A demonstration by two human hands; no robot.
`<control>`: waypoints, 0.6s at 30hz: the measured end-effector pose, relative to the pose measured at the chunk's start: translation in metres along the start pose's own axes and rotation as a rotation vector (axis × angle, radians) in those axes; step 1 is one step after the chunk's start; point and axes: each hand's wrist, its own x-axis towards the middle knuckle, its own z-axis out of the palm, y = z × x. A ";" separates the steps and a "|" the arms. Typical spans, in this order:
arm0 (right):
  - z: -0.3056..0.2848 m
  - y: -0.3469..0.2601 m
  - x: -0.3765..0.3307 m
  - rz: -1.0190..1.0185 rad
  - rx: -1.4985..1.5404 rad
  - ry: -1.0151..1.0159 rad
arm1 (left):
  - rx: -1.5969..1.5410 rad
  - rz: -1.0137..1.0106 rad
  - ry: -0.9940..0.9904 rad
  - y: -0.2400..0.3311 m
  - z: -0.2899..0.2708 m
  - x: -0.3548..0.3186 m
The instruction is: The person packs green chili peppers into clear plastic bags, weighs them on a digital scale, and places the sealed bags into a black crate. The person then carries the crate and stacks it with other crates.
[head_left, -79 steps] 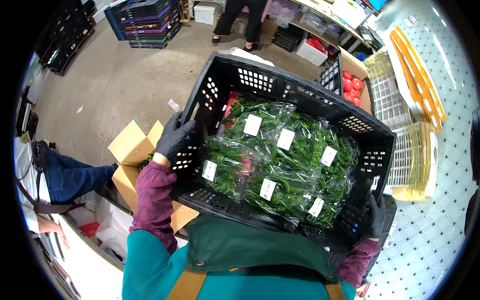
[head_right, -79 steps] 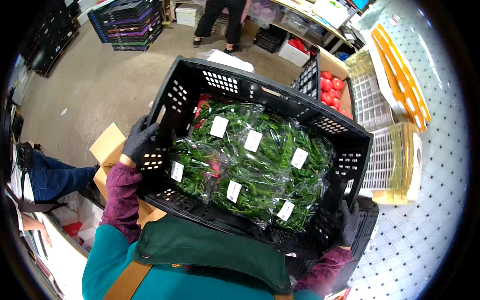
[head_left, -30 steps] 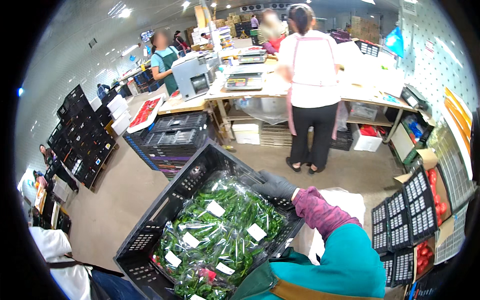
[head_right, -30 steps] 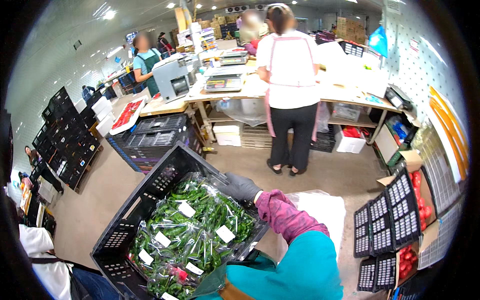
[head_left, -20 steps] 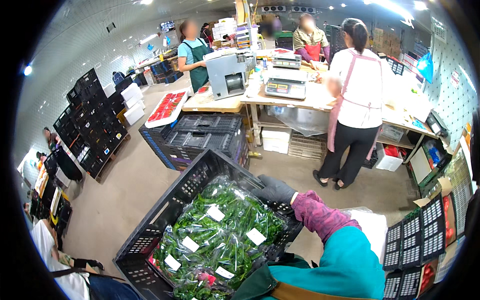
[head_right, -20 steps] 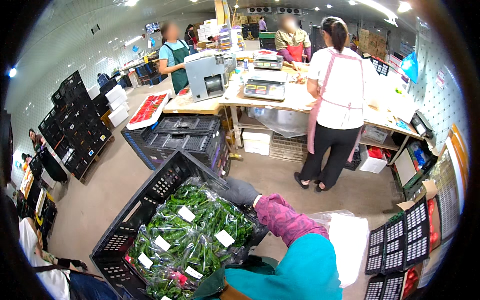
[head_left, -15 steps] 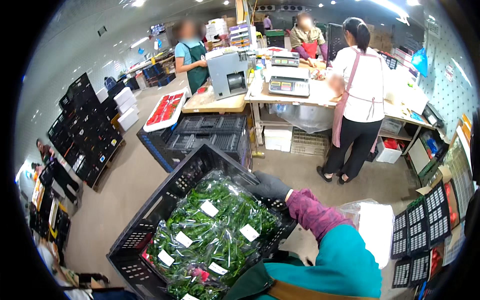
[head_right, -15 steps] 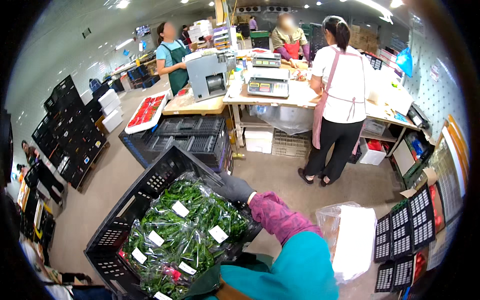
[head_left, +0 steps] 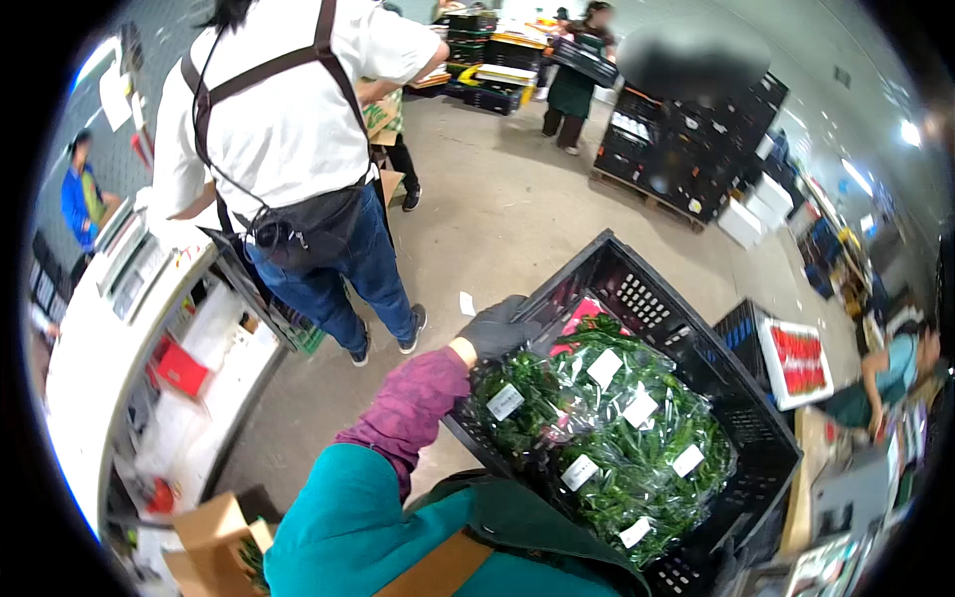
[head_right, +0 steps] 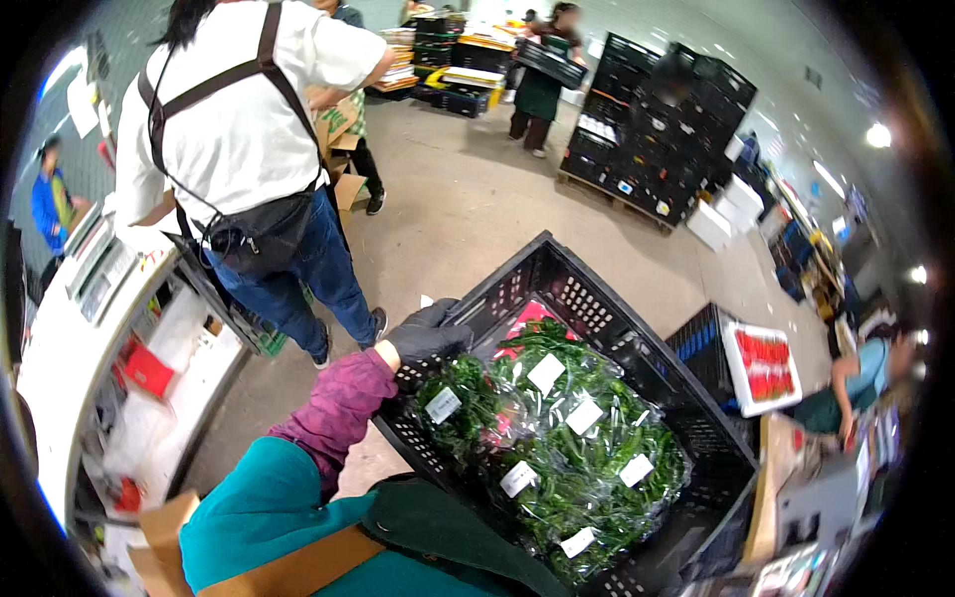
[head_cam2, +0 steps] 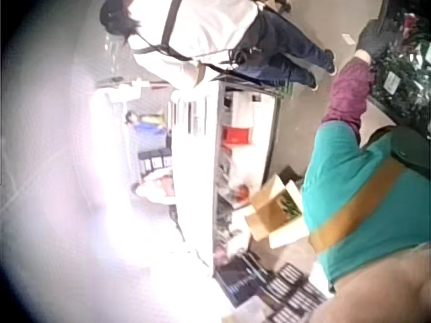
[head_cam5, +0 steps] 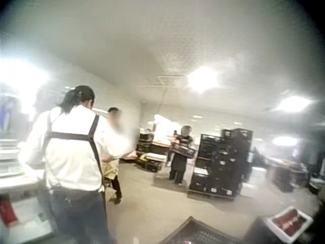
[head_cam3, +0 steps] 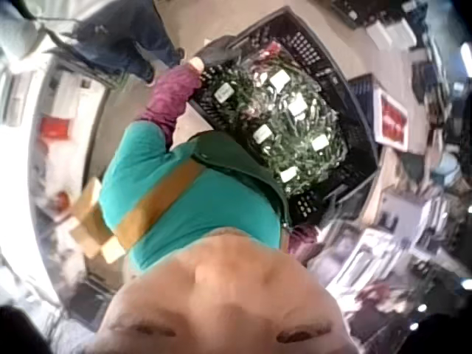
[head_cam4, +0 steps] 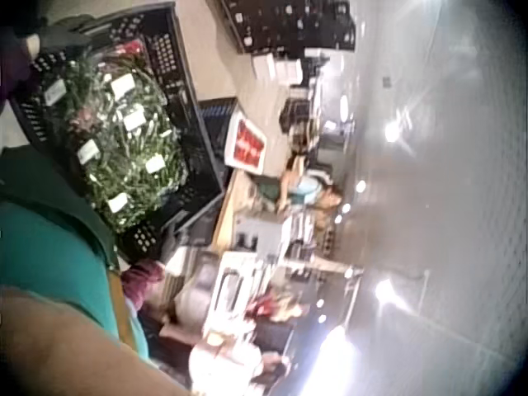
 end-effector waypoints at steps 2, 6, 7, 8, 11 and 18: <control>0.035 0.020 0.115 -0.076 0.003 -0.168 | -0.528 -0.484 0.172 0.032 0.036 0.004; 0.083 0.048 0.213 -0.120 0.041 -0.407 | -0.547 -0.757 0.211 0.040 0.069 -0.008; 0.088 0.055 0.229 -0.135 0.046 -0.446 | -0.658 -0.754 0.249 0.042 0.082 -0.012; 0.092 0.053 0.246 -0.172 0.048 -0.480 | -0.791 -0.733 0.313 0.044 0.098 -0.012; 0.099 0.057 0.287 -0.281 0.087 -0.566 | -0.688 -0.684 0.335 0.043 0.129 0.001; 0.083 0.073 0.313 -0.291 0.082 -0.482 | -0.493 -0.718 0.334 0.079 0.144 0.022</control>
